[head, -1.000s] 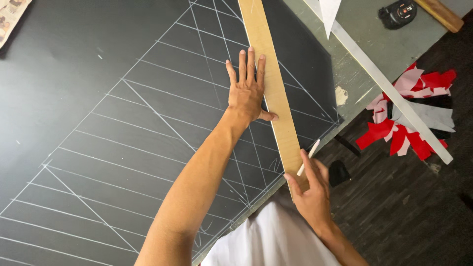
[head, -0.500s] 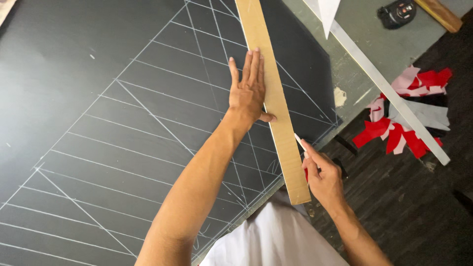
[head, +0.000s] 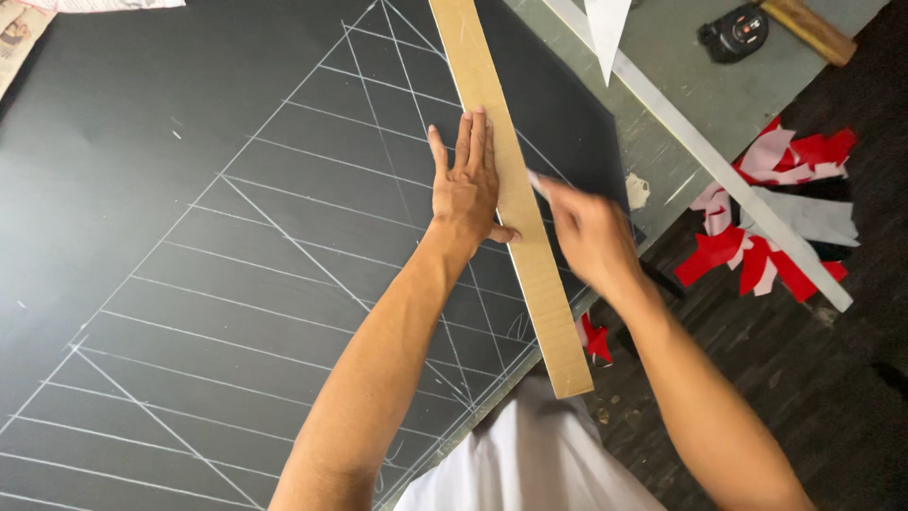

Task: The person uses a long wooden ruler and a white marker to draw straight lines on a large black board. They repeatedly reposition the ruler and draw lines across the surface, creating a grid pattern.

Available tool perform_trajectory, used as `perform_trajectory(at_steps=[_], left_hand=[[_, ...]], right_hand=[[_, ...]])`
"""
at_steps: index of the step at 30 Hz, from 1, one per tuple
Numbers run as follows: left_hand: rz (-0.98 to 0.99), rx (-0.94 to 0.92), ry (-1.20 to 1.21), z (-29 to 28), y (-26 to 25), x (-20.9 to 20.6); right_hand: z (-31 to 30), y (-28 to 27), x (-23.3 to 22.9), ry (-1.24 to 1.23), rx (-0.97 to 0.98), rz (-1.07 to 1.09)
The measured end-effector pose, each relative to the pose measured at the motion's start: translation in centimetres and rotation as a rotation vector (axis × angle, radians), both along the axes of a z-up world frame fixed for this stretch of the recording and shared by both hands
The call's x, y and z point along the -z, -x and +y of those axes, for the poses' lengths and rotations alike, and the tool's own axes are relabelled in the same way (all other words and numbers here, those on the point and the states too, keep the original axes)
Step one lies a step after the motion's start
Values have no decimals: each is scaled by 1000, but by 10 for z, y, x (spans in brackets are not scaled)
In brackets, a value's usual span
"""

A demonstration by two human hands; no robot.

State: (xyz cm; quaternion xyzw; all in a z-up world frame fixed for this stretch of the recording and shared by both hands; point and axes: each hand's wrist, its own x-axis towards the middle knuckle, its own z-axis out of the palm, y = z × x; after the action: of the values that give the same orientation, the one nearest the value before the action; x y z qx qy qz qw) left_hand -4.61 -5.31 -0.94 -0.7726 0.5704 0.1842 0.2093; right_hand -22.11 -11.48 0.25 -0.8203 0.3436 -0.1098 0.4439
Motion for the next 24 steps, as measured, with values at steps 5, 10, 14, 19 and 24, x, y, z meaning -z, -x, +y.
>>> perform_trajectory(at_steps=[5,10,14,19,24], left_hand=[[28,-17,25,4,-2,2],[171,-39,113,8,-6,8],[244,-47,249,12,6,16],[302,-68,343,2,42,26],[367,-17,518,8,38,46]], right_hand=[[70,110,-35,-343,86,378],[111,137,-22,-120,136,165],[126,119,6,52,199,47],[123,118,22,208,218,13],[120,137,32,190,250,51]])
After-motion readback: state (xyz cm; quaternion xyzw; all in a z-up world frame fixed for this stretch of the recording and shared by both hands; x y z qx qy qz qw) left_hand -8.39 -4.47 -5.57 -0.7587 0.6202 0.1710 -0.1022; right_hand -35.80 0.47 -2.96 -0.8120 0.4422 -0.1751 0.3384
